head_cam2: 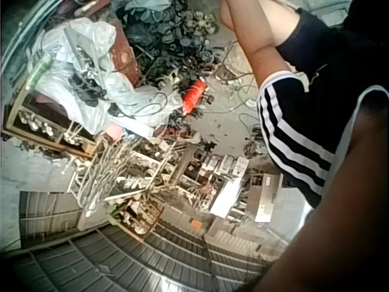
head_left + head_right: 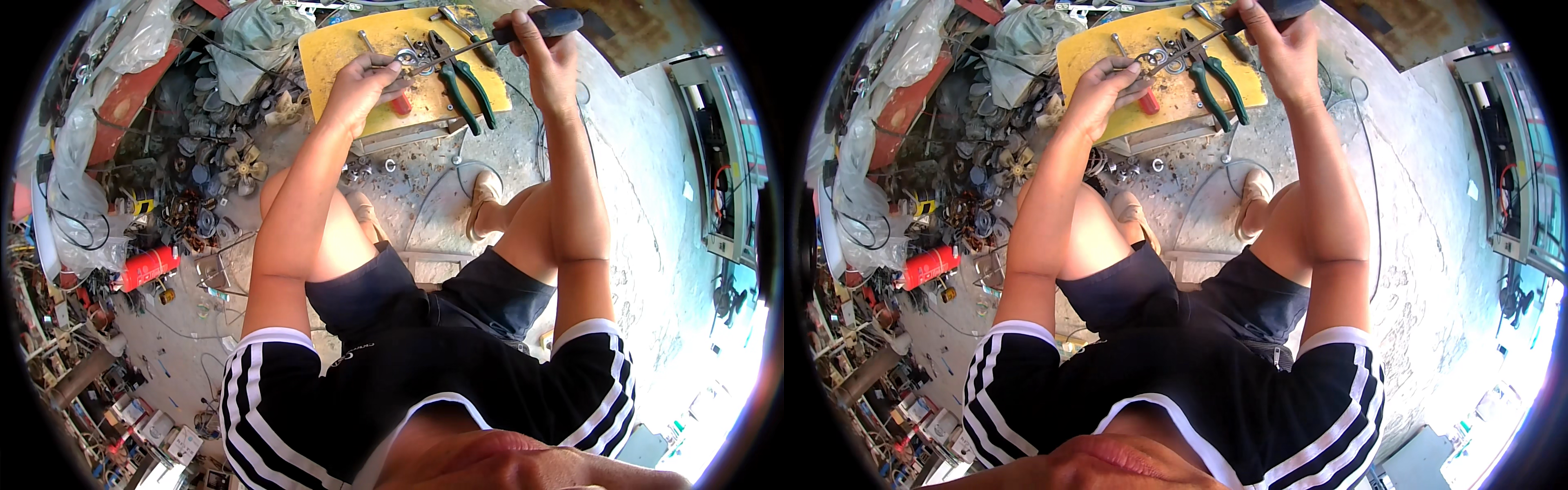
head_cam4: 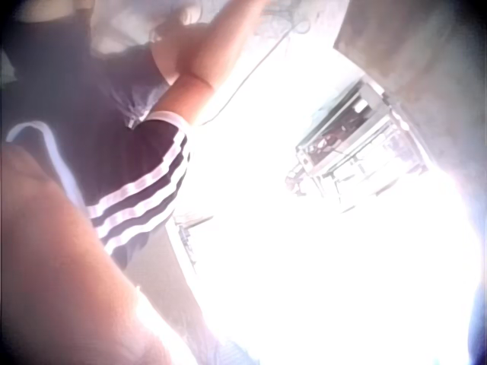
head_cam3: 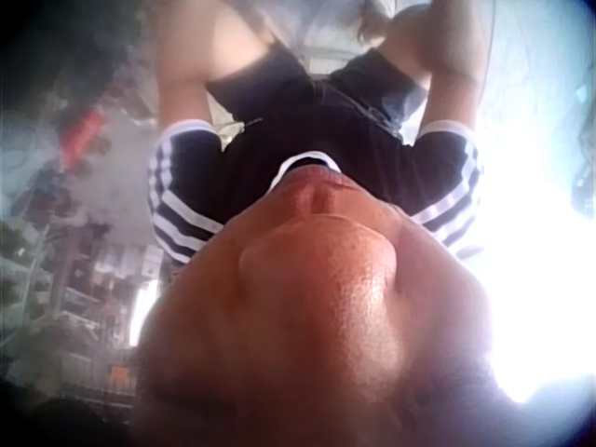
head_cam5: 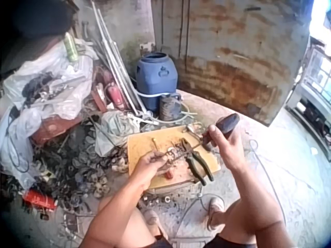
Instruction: The person cleans and assembles parts of a small motor or mechanical assembly by hand, using a screwdriver to tighten components and picking up various small metal pieces from a workbench.
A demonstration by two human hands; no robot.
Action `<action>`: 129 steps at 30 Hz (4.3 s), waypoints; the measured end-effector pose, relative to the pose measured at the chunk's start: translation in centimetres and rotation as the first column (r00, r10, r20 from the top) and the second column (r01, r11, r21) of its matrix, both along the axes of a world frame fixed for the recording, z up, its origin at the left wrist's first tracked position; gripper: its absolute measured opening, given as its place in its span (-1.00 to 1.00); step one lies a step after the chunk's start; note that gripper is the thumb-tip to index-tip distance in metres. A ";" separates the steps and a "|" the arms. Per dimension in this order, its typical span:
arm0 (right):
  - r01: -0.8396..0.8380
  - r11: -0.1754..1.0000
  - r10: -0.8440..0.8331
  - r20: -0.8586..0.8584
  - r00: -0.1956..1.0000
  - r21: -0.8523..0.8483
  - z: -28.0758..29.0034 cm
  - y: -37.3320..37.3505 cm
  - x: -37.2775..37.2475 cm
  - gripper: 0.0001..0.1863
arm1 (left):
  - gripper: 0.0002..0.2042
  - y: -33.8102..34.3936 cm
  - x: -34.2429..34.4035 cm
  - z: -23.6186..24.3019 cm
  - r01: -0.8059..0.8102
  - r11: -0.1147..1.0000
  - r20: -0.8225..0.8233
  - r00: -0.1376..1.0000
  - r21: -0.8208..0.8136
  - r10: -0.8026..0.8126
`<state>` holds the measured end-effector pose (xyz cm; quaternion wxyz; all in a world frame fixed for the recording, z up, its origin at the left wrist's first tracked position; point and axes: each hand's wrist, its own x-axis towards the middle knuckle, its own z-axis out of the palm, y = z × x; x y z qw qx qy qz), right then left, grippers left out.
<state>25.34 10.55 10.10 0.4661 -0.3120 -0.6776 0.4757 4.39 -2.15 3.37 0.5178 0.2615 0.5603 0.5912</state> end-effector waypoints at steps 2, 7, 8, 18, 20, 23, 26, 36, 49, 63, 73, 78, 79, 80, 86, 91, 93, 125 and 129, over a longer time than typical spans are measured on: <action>0.029 0.999 -0.027 0.070 0.997 -0.039 -0.3 -0.1 0.0 -0.74 | -0.83 0.1 0.0 -0.8 0.043 0.999 -0.118 0.992 0.018 -0.040; 0.064 0.989 -0.082 -0.138 0.987 -0.130 0.8 1.5 1.4 -0.76 | -0.85 -1.3 0.8 -0.5 0.338 0.929 -0.753 0.570 -0.150 -0.329; 0.071 0.989 -0.087 -0.125 0.988 -0.128 0.4 2.2 2.0 -0.76 | -0.85 -1.7 1.2 -0.4 0.440 0.884 -0.803 0.465 -0.156 -0.373; -0.047 0.984 0.026 0.117 0.993 0.175 0.5 2.3 1.5 -0.78 | -0.85 -2.3 3.8 1.2 0.442 0.877 -0.749 0.512 -0.192 -0.421; -0.072 0.964 0.005 0.252 0.968 0.257 0.6 1.7 1.1 -0.78 | -0.79 -1.7 2.4 0.1 0.376 0.920 -0.691 0.635 -0.113 -0.344; -0.103 0.952 -0.015 0.381 0.925 0.289 -1.8 2.4 1.1 -0.70 | -0.73 -0.8 0.0 0.0 0.290 0.956 -0.516 0.814 -0.039 -0.268; -0.142 0.962 0.019 0.460 0.888 0.234 -4.4 3.1 1.4 -0.66 | -0.78 -0.8 -1.3 0.3 0.315 0.949 -0.319 0.898 -0.011 -0.302; -0.326 0.895 -0.009 0.742 0.670 0.305 -8.2 2.1 2.2 -0.66 | -0.75 -3.3 3.9 0.0 0.707 0.631 -0.572 0.386 -0.320 -0.724; -0.537 0.666 -0.270 0.839 0.472 0.517 -8.1 -2.7 0.0 -0.60 | -0.77 -3.2 6.4 -4.3 0.856 0.446 -0.569 0.237 -0.261 -0.787; -0.522 0.630 -0.265 0.791 0.552 0.575 -9.2 -2.3 -0.2 -0.85 | -0.82 -3.2 5.9 -4.0 0.759 0.555 -0.411 0.412 -0.340 -0.814; -0.568 0.598 -0.278 0.811 0.514 0.565 -9.4 -2.0 -0.2 -0.84 | -0.65 -2.5 6.0 -2.6 0.768 0.567 -0.078 0.572 -0.298 -0.817; -0.418 0.657 -0.248 0.704 0.665 0.627 -8.3 -1.4 -0.6 -0.86 | -0.62 -1.7 4.5 -1.3 0.563 0.812 0.183 0.824 -0.153 -0.536; -0.373 0.737 -0.211 0.716 0.666 0.564 -7.7 -1.1 -0.6 -0.85 | -0.62 -1.4 4.2 -0.6 0.477 0.870 0.199 0.871 -0.124 -0.450; -0.326 0.807 -0.172 0.724 0.669 0.492 -7.0 -0.7 -0.6 -0.85 | -0.62 -0.9 3.5 -0.9 0.445 0.891 0.195 0.885 -0.089 -0.423; -0.208 0.956 0.074 0.514 0.855 0.208 -4.3 1.0 -1.7 -0.77 | -0.71 1.8 2.4 -1.3 0.040 0.997 0.431 0.900 0.062 -0.063; -0.260 0.951 0.122 0.566 0.815 0.169 -3.7 2.5 -3.4 -0.70 | -0.71 3.9 1.7 -1.2 -0.001 0.999 0.709 0.704 -0.050 0.036; -0.173 0.896 -0.160 0.659 0.735 0.410 -5.3 5.0 -3.5 -0.76 | -0.70 5.0 2.1 -2.0 -0.040 0.998 0.715 0.697 -0.041 0.057; -0.344 0.806 -0.230 0.790 0.569 0.482 -9.3 3.5 -9.6 -0.77 | -0.65 5.0 -2.8 -3.1 -0.276 0.960 0.727 0.650 -0.048 0.223; -0.299 0.929 0.084 0.662 0.745 0.218 -8.0 3.7 -10.1 -0.68 | -0.65 5.1 -3.0 -3.3 -0.251 0.967 0.705 0.676 -0.052 0.214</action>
